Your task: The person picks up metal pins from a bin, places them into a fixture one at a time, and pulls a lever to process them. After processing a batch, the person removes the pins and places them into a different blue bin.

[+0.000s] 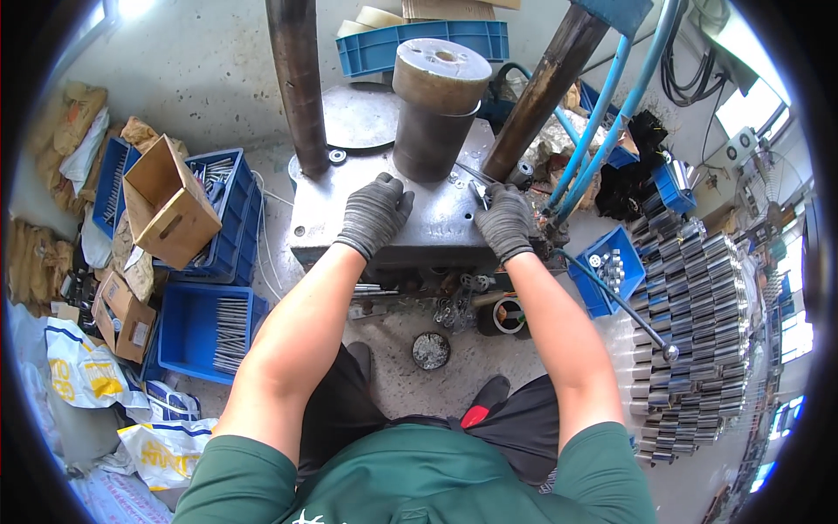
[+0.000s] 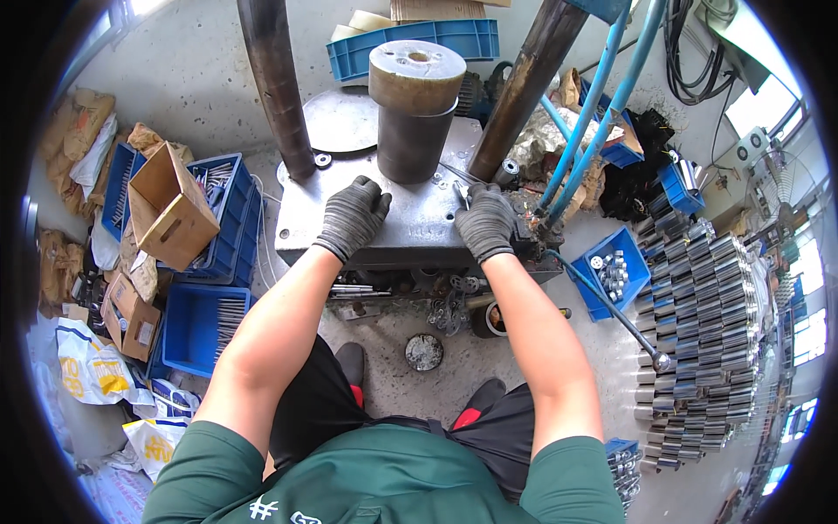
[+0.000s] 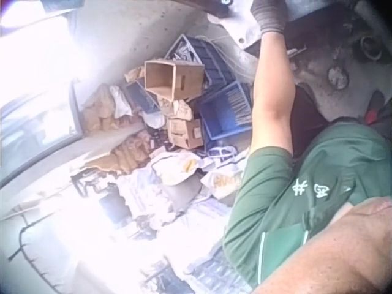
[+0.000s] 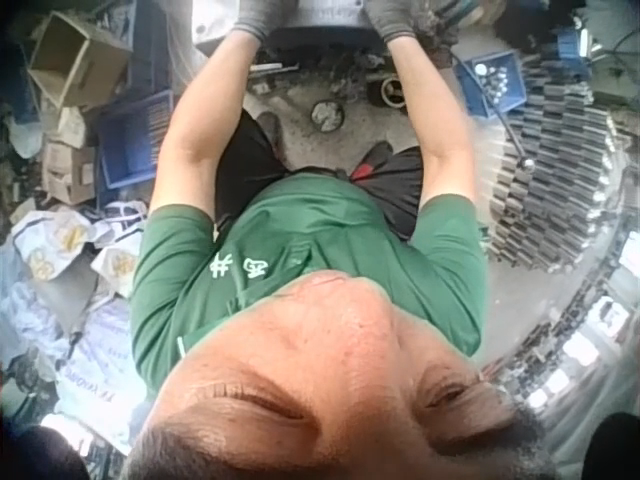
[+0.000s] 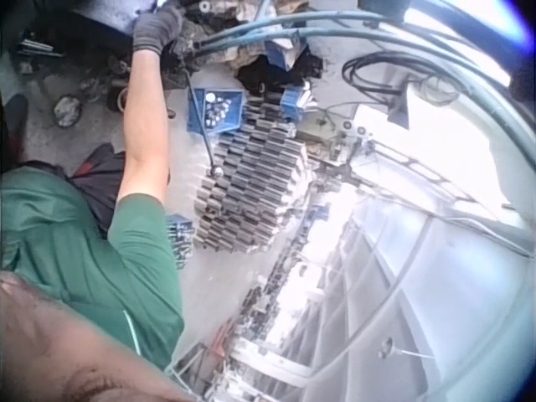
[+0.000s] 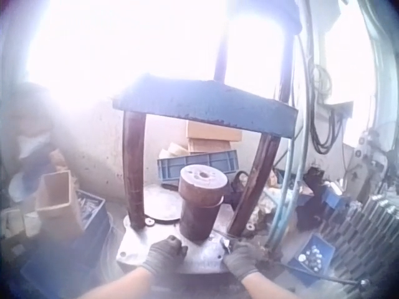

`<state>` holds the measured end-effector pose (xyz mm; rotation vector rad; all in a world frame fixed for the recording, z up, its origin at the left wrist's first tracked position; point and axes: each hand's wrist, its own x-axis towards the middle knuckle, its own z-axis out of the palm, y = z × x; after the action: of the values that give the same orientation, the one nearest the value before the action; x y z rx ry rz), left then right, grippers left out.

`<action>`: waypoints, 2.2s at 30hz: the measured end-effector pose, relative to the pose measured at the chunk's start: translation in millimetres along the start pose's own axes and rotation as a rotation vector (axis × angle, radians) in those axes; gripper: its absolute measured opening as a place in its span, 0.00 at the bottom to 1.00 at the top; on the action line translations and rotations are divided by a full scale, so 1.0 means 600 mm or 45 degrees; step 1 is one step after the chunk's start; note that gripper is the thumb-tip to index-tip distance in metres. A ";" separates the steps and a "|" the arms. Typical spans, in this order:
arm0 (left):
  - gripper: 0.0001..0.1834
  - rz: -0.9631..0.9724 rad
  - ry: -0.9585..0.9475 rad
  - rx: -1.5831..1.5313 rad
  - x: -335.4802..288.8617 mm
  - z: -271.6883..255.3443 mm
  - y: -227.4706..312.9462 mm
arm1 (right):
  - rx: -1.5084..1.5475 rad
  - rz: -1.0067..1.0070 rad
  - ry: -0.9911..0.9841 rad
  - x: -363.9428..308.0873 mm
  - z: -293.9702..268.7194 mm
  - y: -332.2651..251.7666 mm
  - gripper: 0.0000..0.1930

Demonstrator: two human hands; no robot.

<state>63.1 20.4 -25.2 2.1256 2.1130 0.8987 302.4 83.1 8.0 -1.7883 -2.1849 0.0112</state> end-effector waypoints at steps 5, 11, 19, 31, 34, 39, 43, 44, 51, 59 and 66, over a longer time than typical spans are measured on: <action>0.11 -0.077 -0.034 -0.054 -0.005 -0.011 0.004 | 0.092 -0.052 0.176 -0.004 0.038 0.004 0.20; 0.11 0.086 0.205 -0.628 0.001 0.038 -0.003 | 0.600 -0.316 0.392 -0.075 0.007 0.035 0.09; 0.19 0.020 0.029 -1.654 -0.101 0.016 0.207 | 3.307 0.523 -0.560 -0.230 0.001 -0.035 0.12; 0.22 0.153 0.064 -1.592 -0.140 0.055 0.269 | 2.988 0.503 0.463 -0.223 0.050 -0.105 0.12; 0.19 0.302 0.150 -1.465 -0.122 0.026 0.299 | 2.895 0.636 0.592 -0.243 -0.042 -0.103 0.14; 0.15 0.215 -0.122 -1.950 -0.134 -0.003 0.288 | 2.559 -0.156 0.387 -0.341 -0.201 0.051 0.10; 0.19 0.166 -0.317 -1.270 -0.128 0.063 0.098 | 1.408 -0.244 1.025 -0.523 -0.291 0.237 0.09; 0.19 0.085 -0.377 -1.141 -0.132 0.083 0.073 | 1.197 -0.184 1.020 -0.570 -0.270 0.302 0.11; 0.10 0.110 -0.574 -0.819 -0.161 0.083 0.109 | 1.132 2.001 0.655 -1.156 0.177 0.727 0.06; 0.06 0.185 -0.829 -0.529 -0.196 0.071 0.119 | 1.316 2.645 0.591 -1.286 0.298 0.733 0.16; 0.07 0.381 -0.916 -0.357 -0.213 0.101 0.145 | 0.569 2.590 -0.151 -1.314 0.247 0.776 0.26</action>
<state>176.4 -82.2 -90.1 2.1836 1.2740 0.3154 842.4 -541.6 -414.6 -2.6624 0.3864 0.8813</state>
